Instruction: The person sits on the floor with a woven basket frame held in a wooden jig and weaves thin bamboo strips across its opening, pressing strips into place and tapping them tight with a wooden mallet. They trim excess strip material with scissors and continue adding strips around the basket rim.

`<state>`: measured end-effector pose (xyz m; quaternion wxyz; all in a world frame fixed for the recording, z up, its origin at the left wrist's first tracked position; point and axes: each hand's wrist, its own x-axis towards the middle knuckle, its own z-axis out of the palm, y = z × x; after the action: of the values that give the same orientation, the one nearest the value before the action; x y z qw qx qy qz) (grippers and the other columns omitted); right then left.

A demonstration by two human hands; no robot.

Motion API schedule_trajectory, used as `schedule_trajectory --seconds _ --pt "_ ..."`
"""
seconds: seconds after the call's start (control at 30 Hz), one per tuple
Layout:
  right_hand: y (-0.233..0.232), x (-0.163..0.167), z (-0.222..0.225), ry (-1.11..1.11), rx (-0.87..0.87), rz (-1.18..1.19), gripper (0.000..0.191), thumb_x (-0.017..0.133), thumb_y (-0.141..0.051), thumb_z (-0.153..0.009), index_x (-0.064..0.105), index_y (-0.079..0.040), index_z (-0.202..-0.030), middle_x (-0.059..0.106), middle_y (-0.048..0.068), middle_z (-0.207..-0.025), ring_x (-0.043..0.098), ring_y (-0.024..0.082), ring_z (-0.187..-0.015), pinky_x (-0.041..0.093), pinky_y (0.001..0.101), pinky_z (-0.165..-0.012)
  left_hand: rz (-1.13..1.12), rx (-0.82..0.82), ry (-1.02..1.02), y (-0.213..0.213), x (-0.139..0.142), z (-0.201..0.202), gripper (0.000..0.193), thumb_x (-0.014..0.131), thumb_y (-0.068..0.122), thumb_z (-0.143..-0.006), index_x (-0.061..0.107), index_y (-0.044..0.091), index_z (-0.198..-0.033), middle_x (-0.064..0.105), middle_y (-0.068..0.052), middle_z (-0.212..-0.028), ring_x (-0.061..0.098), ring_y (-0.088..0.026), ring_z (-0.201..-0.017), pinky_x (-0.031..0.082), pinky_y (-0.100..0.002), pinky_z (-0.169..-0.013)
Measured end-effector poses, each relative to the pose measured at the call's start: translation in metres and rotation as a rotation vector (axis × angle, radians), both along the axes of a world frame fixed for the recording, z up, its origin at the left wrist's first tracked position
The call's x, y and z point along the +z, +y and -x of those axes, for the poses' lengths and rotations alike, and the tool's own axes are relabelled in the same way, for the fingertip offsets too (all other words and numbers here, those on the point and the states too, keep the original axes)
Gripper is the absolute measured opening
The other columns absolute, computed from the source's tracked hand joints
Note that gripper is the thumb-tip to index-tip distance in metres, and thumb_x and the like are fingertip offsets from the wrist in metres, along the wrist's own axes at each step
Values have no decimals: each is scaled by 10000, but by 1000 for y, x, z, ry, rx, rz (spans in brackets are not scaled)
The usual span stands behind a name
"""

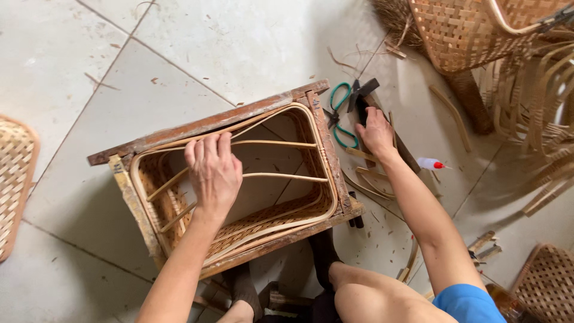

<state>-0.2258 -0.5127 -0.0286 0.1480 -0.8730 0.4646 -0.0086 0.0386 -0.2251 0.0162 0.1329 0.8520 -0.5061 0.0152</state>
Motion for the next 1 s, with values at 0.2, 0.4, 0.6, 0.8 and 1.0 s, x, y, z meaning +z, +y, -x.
schedule_trajectory --seconds 0.2,0.4,0.6,0.8,1.0 --pt "10 1 -11 133 -30 -171 690 749 -216 -799 448 13 -1376 673 281 -1121 645 448 -1061 526 531 -900 -37 64 59 -8 -14 1 435 689 -6 -833 597 30 -1256 603 -170 -1210 596 -284 -1135 421 -493 -1122" --pt "35 -4 5 27 -43 -244 597 715 -208 -795 528 9 -1319 697 272 -1021 667 439 -966 529 515 -843 56 96 -31 -11 -27 11 565 640 -74 -762 561 19 -1313 575 -207 -1349 555 -339 -1290 375 -528 -1119" --pt "54 0 17 10 -260 -522 515 645 -302 -941 514 -31 -1358 698 205 -819 693 308 -639 541 430 -647 30 70 19 -17 -43 3 491 607 -51 -858 537 -32 -1344 605 -237 -1257 592 -356 -1201 411 -503 -1143" --pt "67 -6 32 -97 -278 -708 304 607 -193 -1002 573 -22 -1250 665 143 -796 628 194 -620 521 351 -565 -24 72 99 -24 -40 -2 379 616 -35 -946 547 -77 -1316 611 -236 -1199 601 -333 -1146 438 -465 -1132" --pt "79 15 21 -601 -260 -472 185 495 -178 -1125 566 -8 -1144 680 54 -891 673 151 -699 595 303 -621 157 131 -31 -12 -16 3 439 620 22 -828 565 10 -1264 595 -211 -1239 548 -365 -1239 356 -506 -1159"
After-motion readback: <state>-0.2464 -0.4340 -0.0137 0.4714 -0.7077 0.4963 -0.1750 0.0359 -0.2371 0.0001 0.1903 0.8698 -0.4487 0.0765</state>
